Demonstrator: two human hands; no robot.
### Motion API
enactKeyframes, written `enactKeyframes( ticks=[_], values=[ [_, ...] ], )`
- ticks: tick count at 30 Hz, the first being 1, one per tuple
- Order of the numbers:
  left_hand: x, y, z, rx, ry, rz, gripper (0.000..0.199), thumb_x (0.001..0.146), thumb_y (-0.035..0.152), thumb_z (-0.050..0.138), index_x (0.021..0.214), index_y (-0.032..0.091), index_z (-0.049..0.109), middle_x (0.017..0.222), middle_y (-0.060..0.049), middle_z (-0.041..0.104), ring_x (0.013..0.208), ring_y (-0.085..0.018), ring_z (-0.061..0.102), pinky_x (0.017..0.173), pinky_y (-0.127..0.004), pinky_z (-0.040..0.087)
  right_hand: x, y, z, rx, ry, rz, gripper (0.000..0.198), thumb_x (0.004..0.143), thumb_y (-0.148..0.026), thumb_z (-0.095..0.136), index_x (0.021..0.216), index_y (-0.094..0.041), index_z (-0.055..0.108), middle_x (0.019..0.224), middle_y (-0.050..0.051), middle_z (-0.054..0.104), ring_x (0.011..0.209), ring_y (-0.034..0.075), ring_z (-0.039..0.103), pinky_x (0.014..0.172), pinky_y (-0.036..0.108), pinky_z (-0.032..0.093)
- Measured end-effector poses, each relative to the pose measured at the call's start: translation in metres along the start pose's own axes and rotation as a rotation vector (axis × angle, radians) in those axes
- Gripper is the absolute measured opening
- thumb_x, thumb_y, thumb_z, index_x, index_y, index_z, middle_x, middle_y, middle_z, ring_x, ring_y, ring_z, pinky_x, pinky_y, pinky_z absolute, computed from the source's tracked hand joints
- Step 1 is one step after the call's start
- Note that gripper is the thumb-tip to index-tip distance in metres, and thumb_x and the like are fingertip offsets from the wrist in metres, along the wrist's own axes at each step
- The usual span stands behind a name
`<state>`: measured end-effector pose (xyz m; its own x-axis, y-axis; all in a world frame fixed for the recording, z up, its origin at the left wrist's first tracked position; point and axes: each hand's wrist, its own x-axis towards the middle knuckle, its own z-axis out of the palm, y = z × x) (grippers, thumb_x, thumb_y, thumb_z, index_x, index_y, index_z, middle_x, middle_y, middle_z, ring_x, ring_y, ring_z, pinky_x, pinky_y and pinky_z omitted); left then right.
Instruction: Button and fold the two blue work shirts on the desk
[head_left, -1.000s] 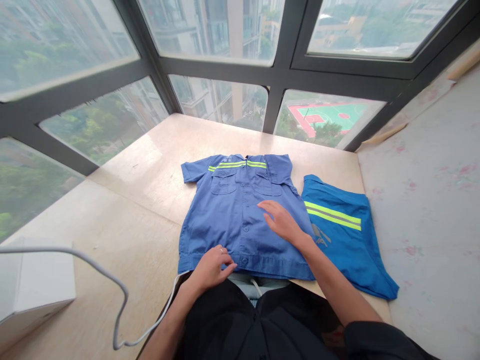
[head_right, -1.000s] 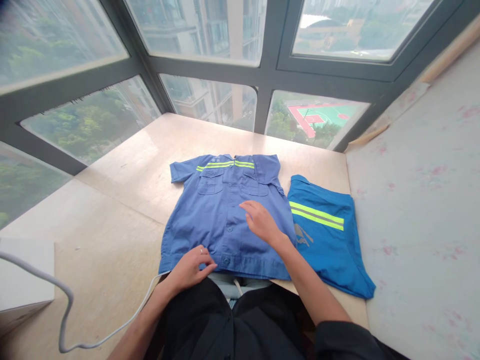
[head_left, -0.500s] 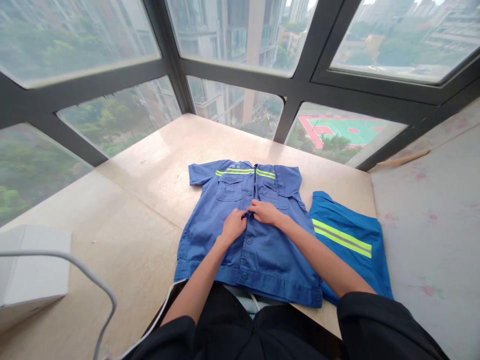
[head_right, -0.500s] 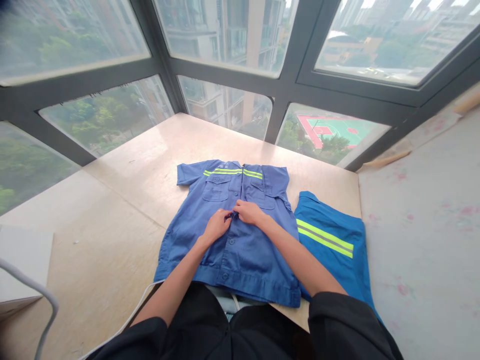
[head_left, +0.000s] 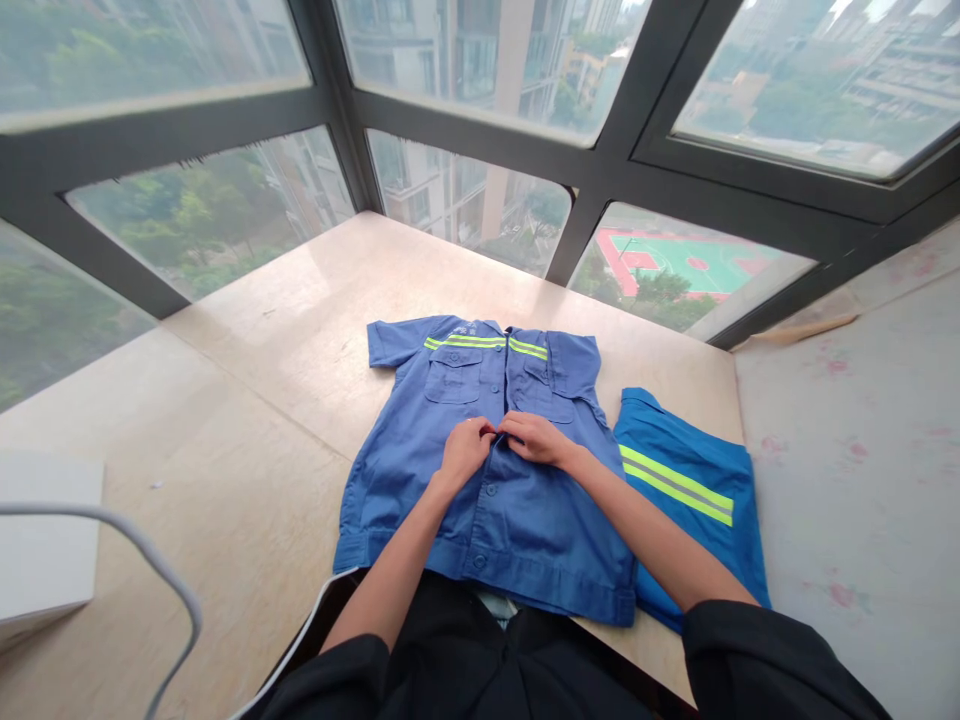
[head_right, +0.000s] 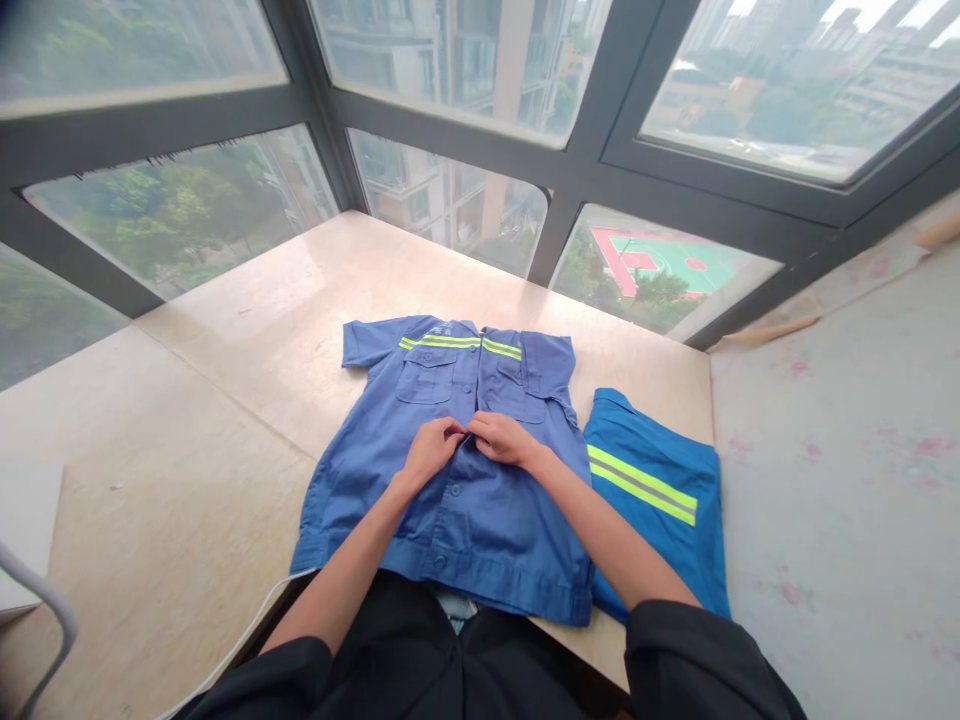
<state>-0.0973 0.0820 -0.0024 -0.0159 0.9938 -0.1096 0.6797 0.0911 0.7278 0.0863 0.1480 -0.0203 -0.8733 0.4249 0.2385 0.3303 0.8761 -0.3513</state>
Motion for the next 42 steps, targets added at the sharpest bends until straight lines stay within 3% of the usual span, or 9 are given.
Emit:
enactKeyframes(
  ticks=[6, 14, 25, 34, 42],
  values=[
    [0.004, -0.008, 0.003, -0.345, 0.036, -0.062, 0.010, 0.077, 0.020, 0.063, 0.083, 0.016, 0.071, 0.080, -0.003, 0.073, 0.074, -0.016, 0.065, 0.073, -0.027, 0.050, 0.000, 0.001, 0.001, -0.018, 0.083, -0.030, 0.020, 0.091, -0.010, 0.047, 0.097, -0.019, 0.064, 0.094, 0.008, 0.066, 0.079, 0.018, 0.059, 0.073, 0.028, 0.047],
    [0.006, -0.015, 0.007, -0.518, 0.024, -0.109, 0.015, 0.077, 0.021, 0.063, 0.085, 0.014, 0.073, 0.081, -0.005, 0.075, 0.075, -0.017, 0.067, 0.073, -0.027, 0.052, -0.006, -0.004, 0.010, 0.021, 0.174, 0.048, 0.023, 0.096, -0.020, 0.044, 0.104, -0.020, 0.066, 0.098, 0.009, 0.068, 0.085, 0.020, 0.062, 0.075, 0.032, 0.049],
    [0.008, -0.014, 0.010, -0.554, 0.016, -0.122, 0.018, 0.077, 0.020, 0.061, 0.086, 0.013, 0.075, 0.081, -0.005, 0.075, 0.074, -0.017, 0.067, 0.071, -0.026, 0.052, -0.012, -0.003, 0.028, 0.017, 0.304, 0.130, 0.026, 0.098, -0.021, 0.044, 0.106, -0.021, 0.068, 0.093, 0.010, 0.068, 0.086, 0.021, 0.062, 0.077, 0.035, 0.050],
    [0.010, -0.017, 0.005, -0.588, -0.052, -0.138, 0.021, 0.075, 0.021, 0.066, 0.091, 0.014, 0.077, 0.090, -0.007, 0.077, 0.083, -0.020, 0.070, 0.079, -0.031, 0.054, -0.012, -0.003, 0.031, -0.023, 0.275, 0.133, 0.028, 0.098, -0.020, 0.043, 0.111, -0.022, 0.068, 0.094, 0.010, 0.069, 0.086, 0.020, 0.062, 0.075, 0.034, 0.050],
    [0.000, -0.012, 0.009, -0.567, 0.002, -0.135, 0.036, 0.071, 0.037, 0.073, 0.096, 0.012, 0.076, 0.084, -0.008, 0.076, 0.074, -0.018, 0.067, 0.069, -0.028, 0.053, -0.011, 0.000, 0.032, 0.027, 0.208, 0.160, 0.033, 0.099, -0.020, 0.037, 0.111, -0.019, 0.067, 0.099, 0.013, 0.068, 0.090, 0.023, 0.062, 0.079, 0.037, 0.050]
  ],
)
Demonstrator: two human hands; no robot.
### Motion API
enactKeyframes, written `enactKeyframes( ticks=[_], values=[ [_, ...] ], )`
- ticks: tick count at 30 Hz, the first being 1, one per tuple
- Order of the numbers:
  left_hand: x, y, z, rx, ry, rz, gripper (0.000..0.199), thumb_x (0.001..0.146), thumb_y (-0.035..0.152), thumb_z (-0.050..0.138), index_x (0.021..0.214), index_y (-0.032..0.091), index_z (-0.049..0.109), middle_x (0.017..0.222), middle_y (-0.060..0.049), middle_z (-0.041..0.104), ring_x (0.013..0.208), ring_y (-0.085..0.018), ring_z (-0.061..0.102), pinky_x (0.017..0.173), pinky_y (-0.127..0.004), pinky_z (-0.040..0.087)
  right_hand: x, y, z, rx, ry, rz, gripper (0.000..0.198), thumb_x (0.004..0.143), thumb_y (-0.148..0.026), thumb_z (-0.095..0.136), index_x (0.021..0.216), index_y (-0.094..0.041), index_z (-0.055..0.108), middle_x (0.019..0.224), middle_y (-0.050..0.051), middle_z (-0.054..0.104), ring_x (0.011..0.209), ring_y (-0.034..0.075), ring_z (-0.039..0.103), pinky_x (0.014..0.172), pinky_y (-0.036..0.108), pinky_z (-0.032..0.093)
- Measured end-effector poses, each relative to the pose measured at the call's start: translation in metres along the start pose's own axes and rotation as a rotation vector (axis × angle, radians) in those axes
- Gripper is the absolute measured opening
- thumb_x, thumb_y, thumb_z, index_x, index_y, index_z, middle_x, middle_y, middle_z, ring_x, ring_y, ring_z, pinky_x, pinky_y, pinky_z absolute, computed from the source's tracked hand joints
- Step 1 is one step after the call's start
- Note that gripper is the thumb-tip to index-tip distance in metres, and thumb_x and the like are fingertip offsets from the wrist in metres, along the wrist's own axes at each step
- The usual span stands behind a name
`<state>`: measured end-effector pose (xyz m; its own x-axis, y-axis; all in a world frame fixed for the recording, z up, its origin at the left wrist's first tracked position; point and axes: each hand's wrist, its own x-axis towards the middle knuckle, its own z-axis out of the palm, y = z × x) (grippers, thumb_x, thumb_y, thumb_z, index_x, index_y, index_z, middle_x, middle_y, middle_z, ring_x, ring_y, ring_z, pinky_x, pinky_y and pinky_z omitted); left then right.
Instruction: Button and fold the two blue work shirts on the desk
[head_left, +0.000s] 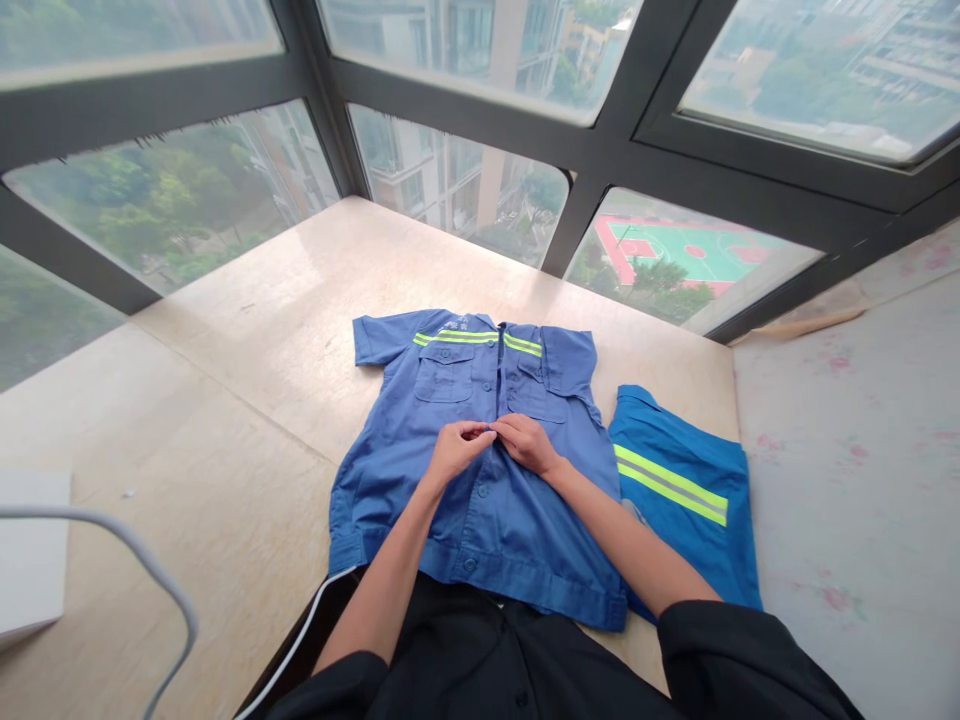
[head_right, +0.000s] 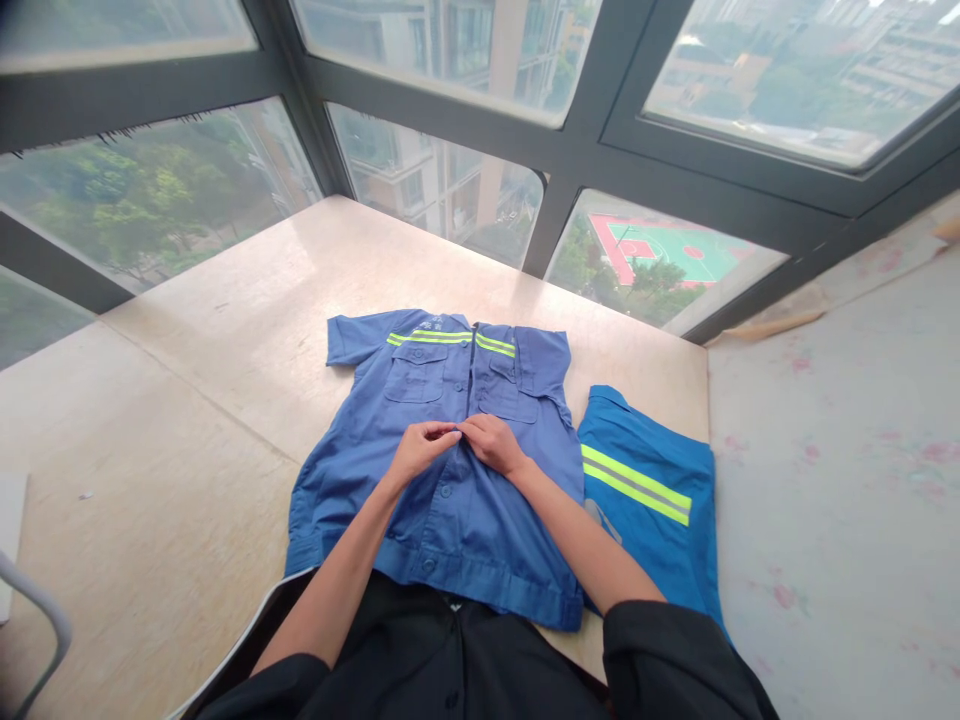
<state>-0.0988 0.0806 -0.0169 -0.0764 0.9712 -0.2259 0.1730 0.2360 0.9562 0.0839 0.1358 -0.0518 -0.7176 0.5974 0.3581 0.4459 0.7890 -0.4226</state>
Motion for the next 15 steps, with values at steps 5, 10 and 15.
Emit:
enactKeyframes(
  ticks=[5, 10, 15],
  values=[
    [-0.007, 0.002, 0.009, 0.194, 0.084, 0.080, 0.040, 0.066, 0.032, 0.080, 0.101, 0.013, 0.075, 0.088, -0.007, 0.073, 0.077, -0.017, 0.065, 0.074, -0.029, 0.053, 0.000, 0.001, 0.001, 0.006, 0.003, -0.010, 0.031, 0.097, -0.018, 0.038, 0.109, -0.018, 0.067, 0.099, 0.013, 0.068, 0.091, 0.023, 0.062, 0.081, 0.037, 0.050],
    [-0.009, -0.004, 0.019, 0.269, 0.201, 0.103, 0.026, 0.076, 0.012, 0.062, 0.099, 0.015, 0.074, 0.088, -0.006, 0.073, 0.075, -0.015, 0.065, 0.076, -0.028, 0.053, 0.002, 0.002, 0.001, 0.049, 0.010, -0.004, 0.030, 0.096, -0.015, 0.041, 0.109, -0.019, 0.068, 0.099, 0.012, 0.069, 0.092, 0.022, 0.062, 0.081, 0.036, 0.050],
    [-0.004, -0.004, 0.017, 0.300, 0.155, 0.079, 0.028, 0.075, 0.007, 0.057, 0.096, 0.017, 0.075, 0.092, -0.005, 0.075, 0.080, -0.016, 0.066, 0.080, -0.029, 0.053, 0.006, 0.005, 0.002, 0.136, 0.020, 0.004, 0.026, 0.095, -0.014, 0.046, 0.107, -0.020, 0.069, 0.094, 0.010, 0.069, 0.089, 0.020, 0.062, 0.080, 0.034, 0.050]
  ],
)
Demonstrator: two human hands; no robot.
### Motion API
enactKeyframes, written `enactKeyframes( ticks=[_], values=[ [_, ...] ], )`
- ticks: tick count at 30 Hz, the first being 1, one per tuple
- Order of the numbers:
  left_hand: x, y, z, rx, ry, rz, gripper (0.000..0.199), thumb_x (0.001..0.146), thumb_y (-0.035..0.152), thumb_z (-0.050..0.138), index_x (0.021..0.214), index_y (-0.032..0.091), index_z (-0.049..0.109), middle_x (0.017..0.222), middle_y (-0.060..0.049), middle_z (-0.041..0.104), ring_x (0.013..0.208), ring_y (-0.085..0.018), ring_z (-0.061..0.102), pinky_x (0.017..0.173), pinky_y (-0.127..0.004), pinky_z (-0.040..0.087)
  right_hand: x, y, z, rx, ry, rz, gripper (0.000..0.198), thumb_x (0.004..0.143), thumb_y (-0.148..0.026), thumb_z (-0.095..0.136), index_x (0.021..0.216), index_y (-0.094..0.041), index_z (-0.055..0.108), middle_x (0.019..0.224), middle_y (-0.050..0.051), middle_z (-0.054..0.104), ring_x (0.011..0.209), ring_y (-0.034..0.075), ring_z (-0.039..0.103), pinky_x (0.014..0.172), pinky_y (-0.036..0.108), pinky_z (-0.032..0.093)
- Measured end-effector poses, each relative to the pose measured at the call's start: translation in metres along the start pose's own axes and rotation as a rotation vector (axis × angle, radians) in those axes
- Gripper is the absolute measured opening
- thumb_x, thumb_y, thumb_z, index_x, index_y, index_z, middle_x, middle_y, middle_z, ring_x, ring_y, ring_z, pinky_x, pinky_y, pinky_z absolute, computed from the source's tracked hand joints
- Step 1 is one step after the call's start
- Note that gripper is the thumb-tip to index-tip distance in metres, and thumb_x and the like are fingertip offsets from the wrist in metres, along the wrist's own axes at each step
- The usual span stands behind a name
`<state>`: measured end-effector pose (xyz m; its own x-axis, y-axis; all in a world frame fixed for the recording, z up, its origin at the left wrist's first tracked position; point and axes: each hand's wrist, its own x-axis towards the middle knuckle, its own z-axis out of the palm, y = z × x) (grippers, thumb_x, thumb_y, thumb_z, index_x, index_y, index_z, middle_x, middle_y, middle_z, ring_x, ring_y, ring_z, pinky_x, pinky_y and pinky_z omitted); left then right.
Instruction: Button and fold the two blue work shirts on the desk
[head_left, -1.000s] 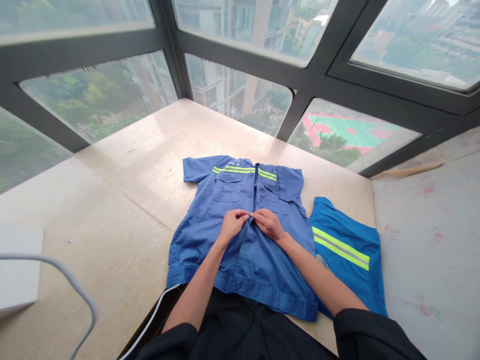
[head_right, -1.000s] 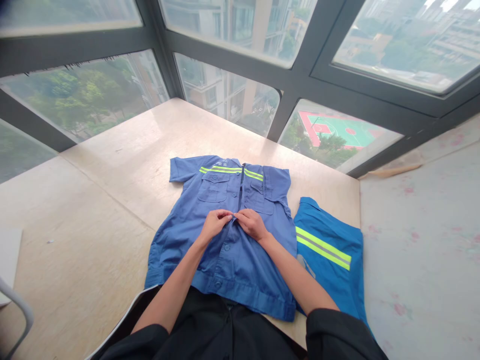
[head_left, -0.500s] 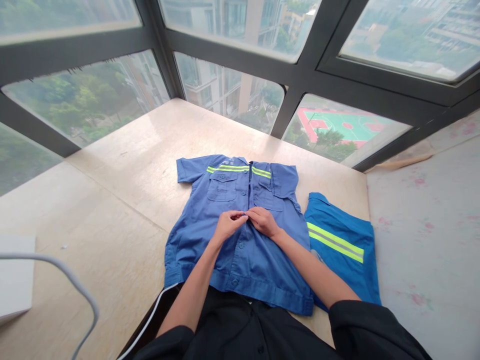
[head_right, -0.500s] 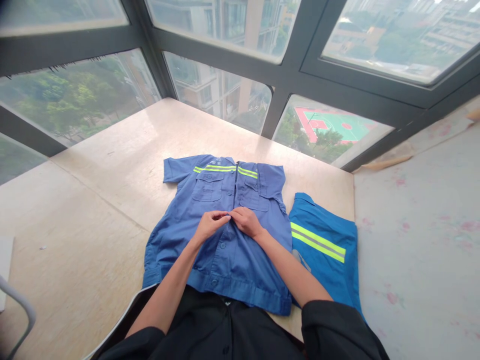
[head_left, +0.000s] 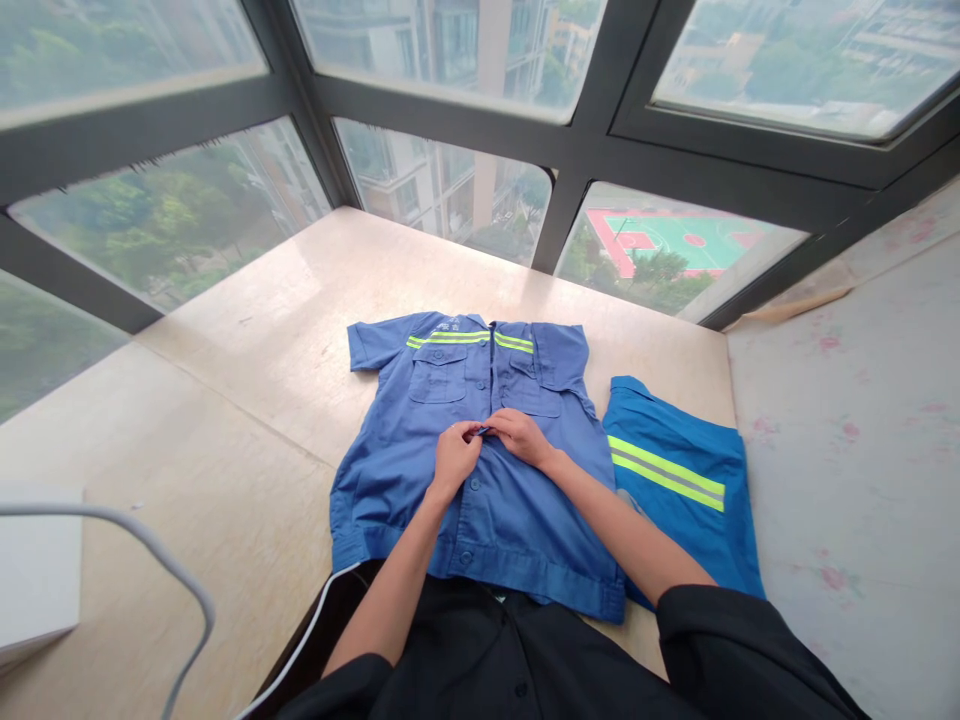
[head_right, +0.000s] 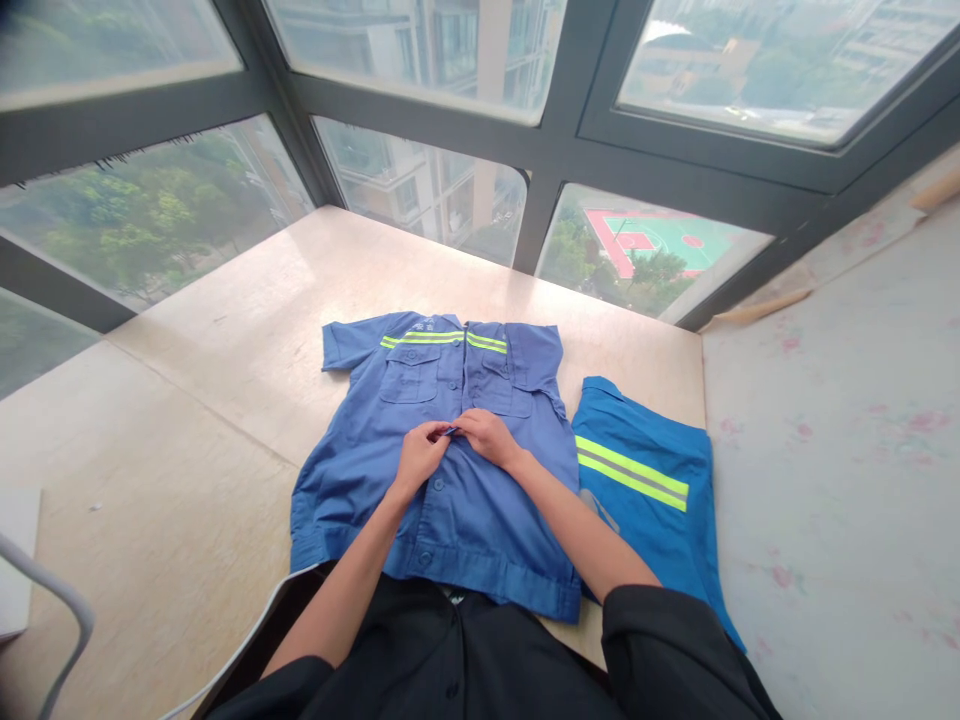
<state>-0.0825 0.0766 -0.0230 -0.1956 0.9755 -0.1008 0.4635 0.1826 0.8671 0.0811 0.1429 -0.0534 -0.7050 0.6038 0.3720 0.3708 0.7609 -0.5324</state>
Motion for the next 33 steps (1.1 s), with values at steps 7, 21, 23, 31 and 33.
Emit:
enactKeyframes(
  ticks=[7, 21, 23, 31, 33],
  values=[
    [0.008, 0.004, -0.004, 0.124, -0.098, 0.018, 0.029, 0.076, 0.005, 0.055, 0.094, 0.017, 0.075, 0.093, -0.006, 0.075, 0.087, -0.021, 0.068, 0.085, -0.032, 0.051, 0.006, 0.005, -0.002, 0.023, -0.070, 0.002, 0.022, 0.093, -0.013, 0.049, 0.100, -0.020, 0.069, 0.091, 0.008, 0.068, 0.086, 0.019, 0.061, 0.079, 0.031, 0.049],
    [0.009, 0.007, -0.007, 0.134, -0.108, -0.026, 0.025, 0.076, 0.006, 0.058, 0.092, 0.016, 0.075, 0.093, -0.007, 0.076, 0.088, -0.023, 0.069, 0.084, -0.032, 0.050, 0.022, -0.008, -0.012, -0.169, -0.251, 0.061, 0.019, 0.090, -0.008, 0.049, 0.097, -0.015, 0.065, 0.091, 0.008, 0.066, 0.085, 0.021, 0.057, 0.074, 0.030, 0.041],
    [0.011, 0.006, -0.007, 0.127, -0.114, -0.031, 0.026, 0.075, 0.006, 0.059, 0.092, 0.017, 0.075, 0.094, -0.007, 0.076, 0.089, -0.022, 0.069, 0.083, -0.031, 0.050, 0.022, -0.013, -0.011, -0.197, -0.244, 0.100, 0.019, 0.091, -0.008, 0.049, 0.098, -0.015, 0.065, 0.092, 0.009, 0.065, 0.086, 0.021, 0.057, 0.074, 0.030, 0.041],
    [0.011, 0.001, -0.004, 0.108, -0.094, -0.046, 0.022, 0.076, 0.009, 0.059, 0.090, 0.015, 0.073, 0.090, -0.006, 0.075, 0.084, -0.021, 0.069, 0.081, -0.031, 0.050, 0.013, -0.023, -0.011, -0.068, 0.068, 0.283, 0.020, 0.092, -0.022, 0.055, 0.110, -0.016, 0.061, 0.111, 0.012, 0.060, 0.100, 0.022, 0.059, 0.083, 0.032, 0.048],
    [0.007, -0.001, -0.002, 0.061, -0.061, -0.033, 0.022, 0.076, 0.010, 0.057, 0.090, 0.015, 0.072, 0.090, -0.006, 0.075, 0.084, -0.020, 0.068, 0.082, -0.031, 0.050, 0.009, -0.029, -0.016, -0.021, 0.172, 0.348, 0.026, 0.090, -0.025, 0.058, 0.115, -0.017, 0.059, 0.119, 0.013, 0.057, 0.104, 0.023, 0.058, 0.084, 0.033, 0.050]
  ],
)
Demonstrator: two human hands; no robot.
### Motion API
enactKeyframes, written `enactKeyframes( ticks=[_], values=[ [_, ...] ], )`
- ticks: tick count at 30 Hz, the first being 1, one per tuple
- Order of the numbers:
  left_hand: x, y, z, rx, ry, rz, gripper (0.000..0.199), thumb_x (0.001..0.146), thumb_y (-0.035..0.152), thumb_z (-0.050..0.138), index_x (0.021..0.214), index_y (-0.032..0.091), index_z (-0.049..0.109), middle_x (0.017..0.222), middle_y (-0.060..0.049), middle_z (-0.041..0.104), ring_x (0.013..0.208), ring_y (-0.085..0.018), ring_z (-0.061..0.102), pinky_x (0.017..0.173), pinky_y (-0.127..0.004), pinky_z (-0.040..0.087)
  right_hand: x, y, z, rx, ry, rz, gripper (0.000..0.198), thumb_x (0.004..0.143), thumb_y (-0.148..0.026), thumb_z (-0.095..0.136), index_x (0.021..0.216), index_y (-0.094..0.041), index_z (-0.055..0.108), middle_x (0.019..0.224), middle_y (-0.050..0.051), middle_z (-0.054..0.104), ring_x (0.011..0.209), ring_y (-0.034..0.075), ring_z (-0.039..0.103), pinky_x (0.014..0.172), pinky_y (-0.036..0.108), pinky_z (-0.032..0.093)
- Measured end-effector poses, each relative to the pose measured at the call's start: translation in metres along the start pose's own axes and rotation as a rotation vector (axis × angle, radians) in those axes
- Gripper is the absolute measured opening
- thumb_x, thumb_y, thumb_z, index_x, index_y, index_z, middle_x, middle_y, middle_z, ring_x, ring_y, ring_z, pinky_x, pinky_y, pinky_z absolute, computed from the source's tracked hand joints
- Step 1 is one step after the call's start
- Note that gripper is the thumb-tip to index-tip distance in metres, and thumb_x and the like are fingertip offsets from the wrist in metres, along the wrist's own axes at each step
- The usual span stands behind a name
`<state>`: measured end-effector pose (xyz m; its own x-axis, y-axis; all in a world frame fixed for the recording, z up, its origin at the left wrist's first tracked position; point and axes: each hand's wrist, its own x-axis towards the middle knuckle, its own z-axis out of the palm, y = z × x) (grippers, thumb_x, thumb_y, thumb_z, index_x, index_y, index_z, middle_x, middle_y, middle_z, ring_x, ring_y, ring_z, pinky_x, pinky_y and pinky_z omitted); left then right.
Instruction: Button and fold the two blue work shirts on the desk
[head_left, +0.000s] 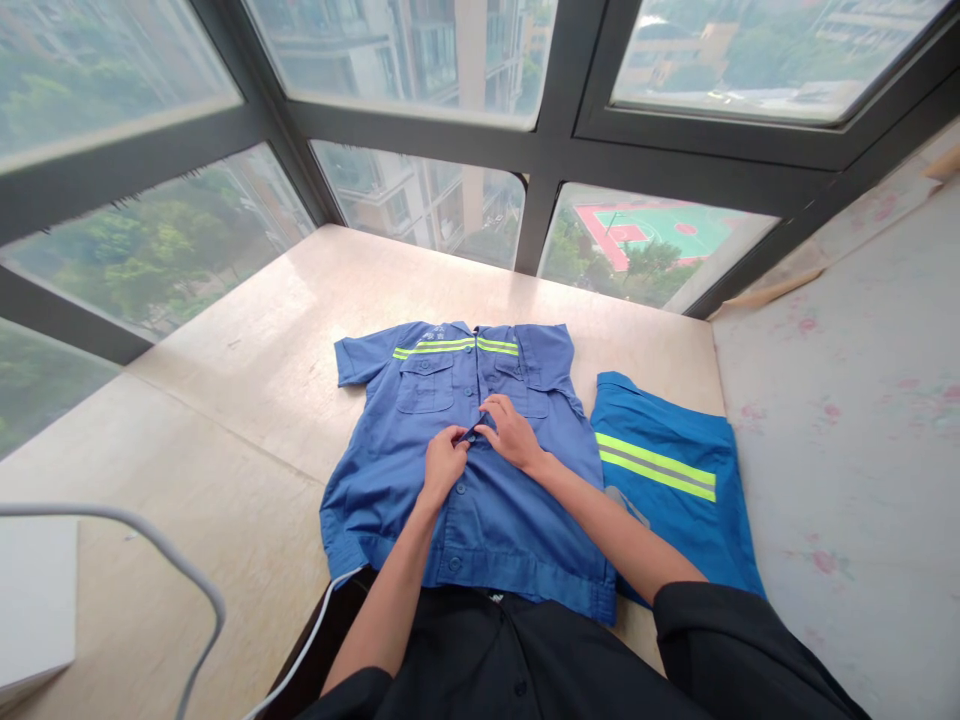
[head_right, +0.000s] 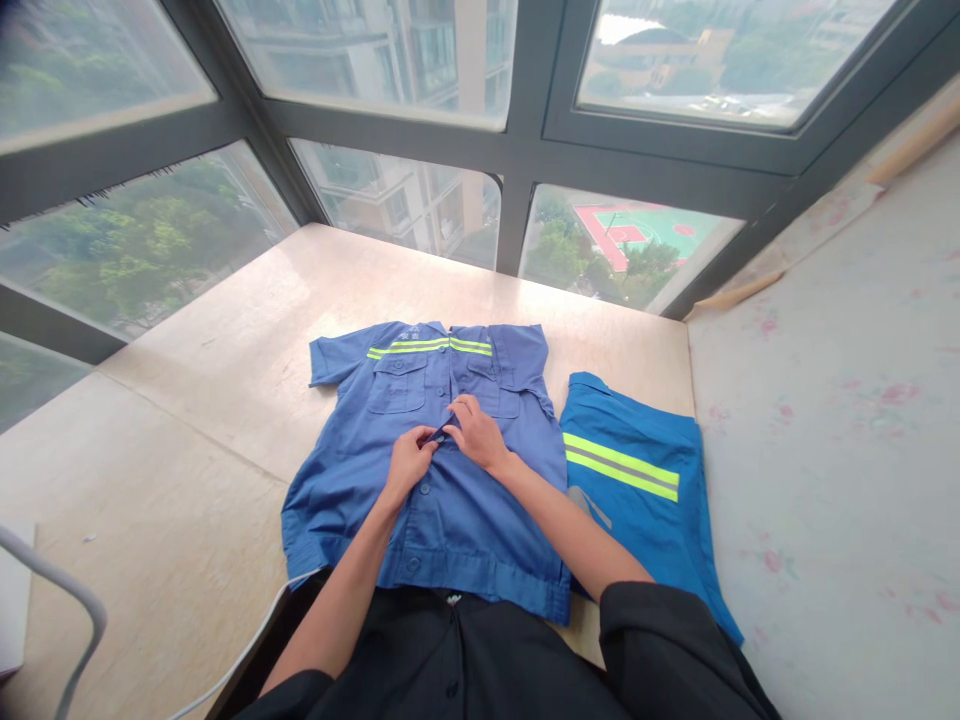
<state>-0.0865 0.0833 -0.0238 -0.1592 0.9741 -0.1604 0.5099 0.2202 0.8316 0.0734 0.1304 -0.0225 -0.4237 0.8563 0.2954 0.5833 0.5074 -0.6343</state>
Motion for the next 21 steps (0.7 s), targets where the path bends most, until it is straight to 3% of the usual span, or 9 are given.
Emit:
enactKeyframes(
  ticks=[3, 5, 8, 10, 14, 21],
  values=[
    [-0.003, -0.003, 0.003, -0.092, 0.041, -0.001, 0.022, 0.075, 0.011, 0.056, 0.090, 0.016, 0.071, 0.090, -0.005, 0.074, 0.083, -0.019, 0.068, 0.082, -0.032, 0.050, -0.005, -0.008, -0.009, 0.139, 0.025, 0.135, 0.017, 0.089, -0.026, 0.058, 0.103, -0.018, 0.065, 0.107, 0.010, 0.063, 0.095, 0.021, 0.061, 0.079, 0.031, 0.051],
    [-0.003, -0.004, 0.003, -0.151, 0.045, -0.021, 0.023, 0.074, 0.012, 0.057, 0.091, 0.016, 0.071, 0.090, -0.005, 0.074, 0.082, -0.019, 0.068, 0.082, -0.031, 0.051, -0.006, -0.012, -0.012, 0.324, -0.120, 0.319, 0.012, 0.088, -0.025, 0.057, 0.089, -0.018, 0.067, 0.091, 0.005, 0.068, 0.075, 0.015, 0.061, 0.065, 0.025, 0.050],
    [-0.002, -0.005, 0.000, -0.220, 0.035, -0.065, 0.025, 0.071, 0.014, 0.059, 0.092, 0.015, 0.072, 0.091, -0.006, 0.075, 0.083, -0.020, 0.068, 0.082, -0.032, 0.052, -0.004, -0.015, -0.012, 0.659, -0.428, 0.687, 0.014, 0.087, -0.022, 0.055, 0.083, -0.016, 0.067, 0.082, 0.002, 0.072, 0.046, 0.007, 0.051, 0.039, 0.018, 0.035],
    [-0.001, -0.004, -0.002, -0.249, 0.030, -0.088, 0.026, 0.069, 0.016, 0.061, 0.093, 0.014, 0.072, 0.092, -0.006, 0.075, 0.085, -0.020, 0.068, 0.083, -0.033, 0.052, -0.002, -0.016, -0.009, 0.825, -0.485, 0.848, 0.013, 0.086, -0.021, 0.055, 0.084, -0.015, 0.067, 0.083, 0.003, 0.073, 0.040, 0.005, 0.048, 0.033, 0.018, 0.028],
    [-0.004, -0.003, -0.006, -0.301, 0.011, -0.078, 0.028, 0.070, 0.020, 0.060, 0.093, 0.014, 0.074, 0.092, -0.007, 0.075, 0.084, -0.020, 0.069, 0.083, -0.033, 0.052, 0.002, -0.017, -0.003, 0.964, -0.437, 0.920, 0.013, 0.085, -0.022, 0.060, 0.076, -0.014, 0.065, 0.078, 0.002, 0.073, 0.039, 0.004, 0.048, 0.030, 0.015, 0.024],
    [-0.007, 0.002, -0.011, -0.253, 0.035, -0.015, 0.029, 0.076, 0.038, 0.062, 0.087, 0.015, 0.075, 0.086, -0.007, 0.075, 0.081, -0.021, 0.068, 0.077, -0.031, 0.051, 0.008, -0.022, 0.000, 0.844, -0.399, 0.908, 0.019, 0.081, -0.025, 0.068, 0.066, -0.015, 0.061, 0.065, -0.002, 0.067, 0.035, 0.002, 0.042, 0.030, 0.016, 0.016]
  ],
)
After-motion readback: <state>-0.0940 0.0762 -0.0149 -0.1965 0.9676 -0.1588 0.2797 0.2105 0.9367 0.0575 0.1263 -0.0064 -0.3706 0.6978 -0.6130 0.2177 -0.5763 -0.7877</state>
